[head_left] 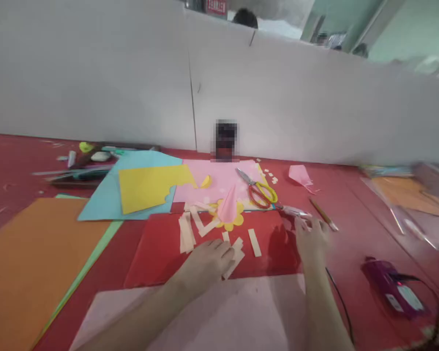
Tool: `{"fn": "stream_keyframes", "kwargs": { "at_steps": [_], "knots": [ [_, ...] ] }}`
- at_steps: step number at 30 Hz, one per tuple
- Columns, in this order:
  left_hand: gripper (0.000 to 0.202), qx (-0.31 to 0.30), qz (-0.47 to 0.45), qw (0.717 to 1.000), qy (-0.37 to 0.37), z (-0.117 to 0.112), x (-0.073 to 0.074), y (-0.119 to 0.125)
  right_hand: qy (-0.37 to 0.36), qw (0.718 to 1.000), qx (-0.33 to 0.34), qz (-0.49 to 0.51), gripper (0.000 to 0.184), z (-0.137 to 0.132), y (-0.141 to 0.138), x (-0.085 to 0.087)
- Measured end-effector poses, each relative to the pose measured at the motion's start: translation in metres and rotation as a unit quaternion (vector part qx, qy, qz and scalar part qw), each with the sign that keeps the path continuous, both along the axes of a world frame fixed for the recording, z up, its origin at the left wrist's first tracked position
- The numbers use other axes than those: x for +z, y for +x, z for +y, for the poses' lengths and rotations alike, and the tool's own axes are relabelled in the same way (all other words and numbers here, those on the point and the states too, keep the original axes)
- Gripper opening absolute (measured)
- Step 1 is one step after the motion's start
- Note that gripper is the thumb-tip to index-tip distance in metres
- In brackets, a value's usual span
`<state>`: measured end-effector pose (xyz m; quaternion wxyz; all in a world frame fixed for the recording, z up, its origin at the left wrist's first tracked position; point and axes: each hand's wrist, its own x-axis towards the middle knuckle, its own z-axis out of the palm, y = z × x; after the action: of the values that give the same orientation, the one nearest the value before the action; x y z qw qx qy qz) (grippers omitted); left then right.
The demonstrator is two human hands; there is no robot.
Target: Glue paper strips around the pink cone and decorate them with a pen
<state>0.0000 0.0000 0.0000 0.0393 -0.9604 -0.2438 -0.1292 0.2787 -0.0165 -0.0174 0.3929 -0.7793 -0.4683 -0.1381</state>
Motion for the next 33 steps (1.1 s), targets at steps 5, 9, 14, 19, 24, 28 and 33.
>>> {"fn": "stream_keyframes", "kwargs": {
  "at_steps": [5, 9, 14, 19, 24, 28, 33],
  "knots": [
    [0.015, -0.018, 0.025, 0.999, -0.021, 0.001, 0.011, -0.007, -0.008, 0.999, 0.015, 0.029, 0.028, 0.004, -0.009, 0.003],
    [0.016, -0.011, 0.06, 0.997, -0.038, 0.0, 0.014, -0.006, -0.011, 0.999, 0.034, 0.038, 0.024, 0.003, -0.015, 0.012],
    [0.021, 0.006, 0.093, 0.995, -0.047, -0.002, 0.012, -0.006, -0.005, 0.994, 0.096, 0.05, 0.02, -0.008, -0.048, 0.058],
    [0.023, -0.007, 0.091, 0.995, -0.05, -0.002, 0.012, -0.008, -0.082, 0.947, 0.237, 0.201, 0.025, -0.002, -0.089, 0.074],
    [0.02, 0.003, 0.01, 0.999, -0.033, 0.0, 0.01, -0.011, -0.175, 0.871, 0.289, 0.357, 0.033, 0.013, -0.094, 0.038],
    [0.019, 0.062, -0.091, 0.992, 0.065, 0.005, 0.012, -0.014, -0.256, 0.765, 0.292, 0.514, 0.045, 0.014, -0.09, 0.027],
    [0.018, 0.069, -0.18, 0.974, 0.117, 0.003, 0.023, -0.017, -0.336, 0.662, 0.361, 0.565, 0.045, 0.008, -0.098, 0.038]
  ]
}}
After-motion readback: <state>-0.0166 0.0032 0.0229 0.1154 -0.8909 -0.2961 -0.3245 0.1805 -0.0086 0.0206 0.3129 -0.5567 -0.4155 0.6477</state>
